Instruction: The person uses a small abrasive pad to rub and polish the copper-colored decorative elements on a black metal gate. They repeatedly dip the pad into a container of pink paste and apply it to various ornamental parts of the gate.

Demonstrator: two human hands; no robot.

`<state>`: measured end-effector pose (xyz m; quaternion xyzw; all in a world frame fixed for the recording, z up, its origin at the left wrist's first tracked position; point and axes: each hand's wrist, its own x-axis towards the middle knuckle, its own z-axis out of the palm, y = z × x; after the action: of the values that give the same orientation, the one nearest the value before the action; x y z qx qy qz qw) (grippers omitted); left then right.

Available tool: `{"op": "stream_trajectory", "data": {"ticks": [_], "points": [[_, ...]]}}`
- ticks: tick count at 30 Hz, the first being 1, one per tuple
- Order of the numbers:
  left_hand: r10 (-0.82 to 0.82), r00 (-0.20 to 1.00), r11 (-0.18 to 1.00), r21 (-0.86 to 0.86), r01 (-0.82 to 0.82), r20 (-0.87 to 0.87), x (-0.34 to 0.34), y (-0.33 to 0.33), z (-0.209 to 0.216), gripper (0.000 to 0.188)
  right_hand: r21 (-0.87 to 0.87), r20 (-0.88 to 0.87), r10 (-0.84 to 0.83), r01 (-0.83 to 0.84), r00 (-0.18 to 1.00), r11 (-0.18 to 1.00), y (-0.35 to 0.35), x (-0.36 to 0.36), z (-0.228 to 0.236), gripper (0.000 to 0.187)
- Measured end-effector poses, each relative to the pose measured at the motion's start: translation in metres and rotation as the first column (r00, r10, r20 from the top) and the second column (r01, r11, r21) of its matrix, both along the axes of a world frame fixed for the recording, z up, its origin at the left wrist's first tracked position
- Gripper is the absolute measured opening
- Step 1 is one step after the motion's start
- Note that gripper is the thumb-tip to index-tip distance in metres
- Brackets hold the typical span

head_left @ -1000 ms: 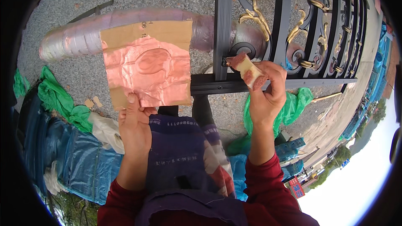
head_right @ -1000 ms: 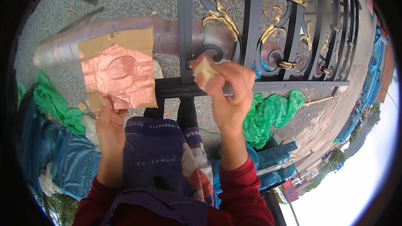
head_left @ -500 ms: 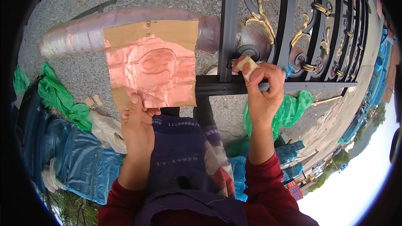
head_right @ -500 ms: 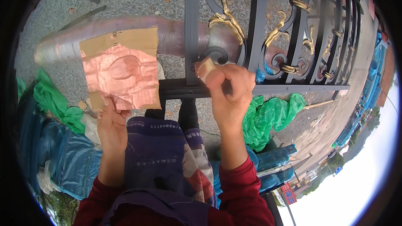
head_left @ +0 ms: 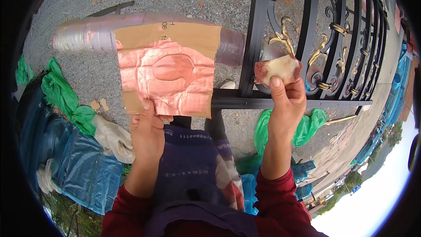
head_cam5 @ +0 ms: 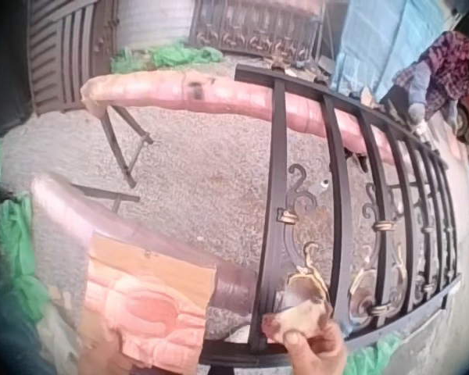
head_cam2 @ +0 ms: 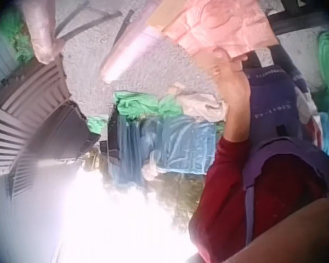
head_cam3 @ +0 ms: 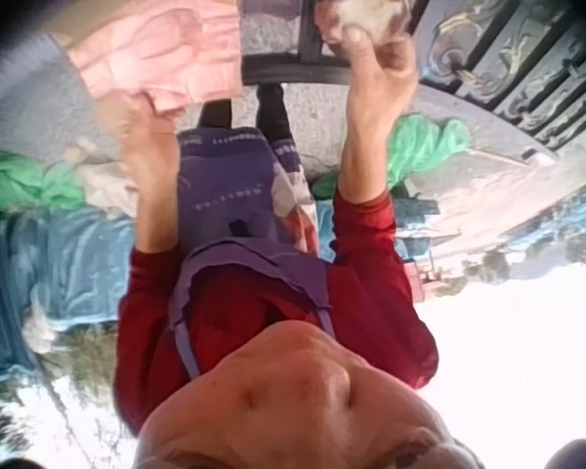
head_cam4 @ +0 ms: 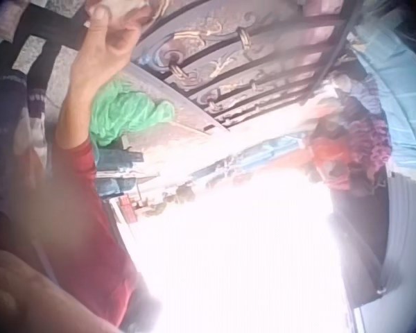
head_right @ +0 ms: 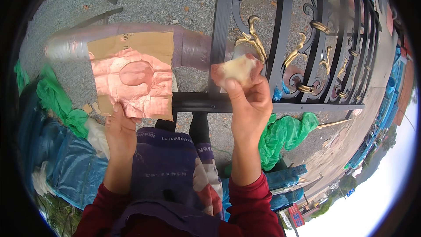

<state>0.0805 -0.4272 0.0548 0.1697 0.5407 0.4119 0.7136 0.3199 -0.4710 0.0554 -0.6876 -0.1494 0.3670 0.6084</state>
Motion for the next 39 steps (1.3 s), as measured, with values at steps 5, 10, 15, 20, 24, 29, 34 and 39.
{"op": "stream_trajectory", "data": {"ticks": [5, 10, 15, 20, 24, 29, 34, 39], "points": [[0.066, 0.996, 0.998, 0.024, -0.065, -0.055, -0.019, 0.005, 0.004, 0.018, -0.027, 0.031, 0.120, -0.119, 0.992, 0.993, 0.040, -0.029, -0.010, 0.019], [0.099, 0.988, 0.995, 0.013, -0.099, -0.115, -0.062, -0.001, -0.012, 0.016, -0.233, 0.147, 0.267, -0.229, 0.952, 0.945, 0.066, -0.057, -0.027, 0.023], [0.050, 0.984, 0.998, -0.022, -0.055, -0.174, -0.094, -0.002, -0.021, 0.010, -0.321, 0.174, 0.384, -0.316, 0.907, 0.893, 0.083, -0.075, -0.040, 0.028], [0.179, 0.961, 0.982, -0.028, -0.189, -0.213, -0.123, 0.007, -0.028, 0.009, -0.265, 0.150, 0.513, -0.466, 0.845, 0.844, 0.125, -0.096, -0.036, 0.027], [0.255, 0.939, 0.966, 0.023, -0.256, -0.230, -0.148, 0.021, -0.025, 0.010, -0.225, 0.241, 0.683, -0.644, 0.690, 0.731, 0.180, -0.131, -0.029, 0.021], [0.409, 0.879, 0.912, 0.084, -0.401, -0.245, -0.169, 0.040, -0.022, 0.013, -0.177, 0.286, 0.792, -0.783, 0.539, 0.596, 0.240, -0.179, -0.031, 0.021], [0.416, 0.867, 0.909, 0.118, -0.399, -0.274, -0.189, 0.056, -0.031, 0.014, -0.236, 0.276, 0.867, -0.845, 0.416, 0.480, 0.266, -0.209, -0.043, 0.018], [0.407, 0.855, 0.913, 0.113, -0.392, -0.323, -0.194, 0.070, -0.036, 0.016, -0.202, 0.230, 0.893, -0.879, 0.386, 0.432, 0.272, -0.224, -0.047, 0.019]]}}
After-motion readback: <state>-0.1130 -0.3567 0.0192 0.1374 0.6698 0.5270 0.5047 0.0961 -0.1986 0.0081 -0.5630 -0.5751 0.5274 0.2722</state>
